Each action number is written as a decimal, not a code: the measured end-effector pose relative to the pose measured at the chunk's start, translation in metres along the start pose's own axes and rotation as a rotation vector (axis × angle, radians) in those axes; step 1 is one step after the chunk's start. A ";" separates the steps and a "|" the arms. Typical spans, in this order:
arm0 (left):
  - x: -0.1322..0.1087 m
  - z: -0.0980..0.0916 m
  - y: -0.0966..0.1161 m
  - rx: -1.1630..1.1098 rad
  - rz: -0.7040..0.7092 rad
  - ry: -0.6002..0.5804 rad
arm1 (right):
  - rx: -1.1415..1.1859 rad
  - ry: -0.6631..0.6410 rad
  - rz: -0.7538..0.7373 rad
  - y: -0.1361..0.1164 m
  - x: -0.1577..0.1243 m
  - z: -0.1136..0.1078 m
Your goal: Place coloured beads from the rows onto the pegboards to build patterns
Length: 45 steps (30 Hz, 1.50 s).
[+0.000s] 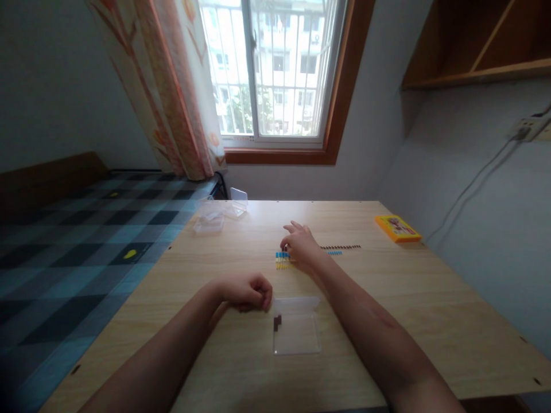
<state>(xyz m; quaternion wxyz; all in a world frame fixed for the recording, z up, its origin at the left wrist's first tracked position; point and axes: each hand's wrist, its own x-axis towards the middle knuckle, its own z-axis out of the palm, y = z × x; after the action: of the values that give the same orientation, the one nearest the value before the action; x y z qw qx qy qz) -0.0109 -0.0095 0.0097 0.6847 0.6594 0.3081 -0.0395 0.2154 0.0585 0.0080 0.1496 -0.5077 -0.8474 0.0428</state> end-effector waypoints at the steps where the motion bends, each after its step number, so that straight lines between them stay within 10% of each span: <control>1: 0.000 0.000 0.000 0.002 -0.001 -0.001 | 0.002 -0.004 -0.006 -0.001 0.000 0.003; 45: 0.001 0.003 -0.001 -0.004 0.004 0.025 | 0.040 0.060 0.085 -0.003 0.011 0.019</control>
<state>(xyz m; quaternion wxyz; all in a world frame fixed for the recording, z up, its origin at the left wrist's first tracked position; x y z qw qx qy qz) -0.0096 -0.0120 0.0079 0.6821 0.6592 0.3152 -0.0292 0.2022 0.0682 -0.0073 0.1831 -0.5411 -0.8192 0.0510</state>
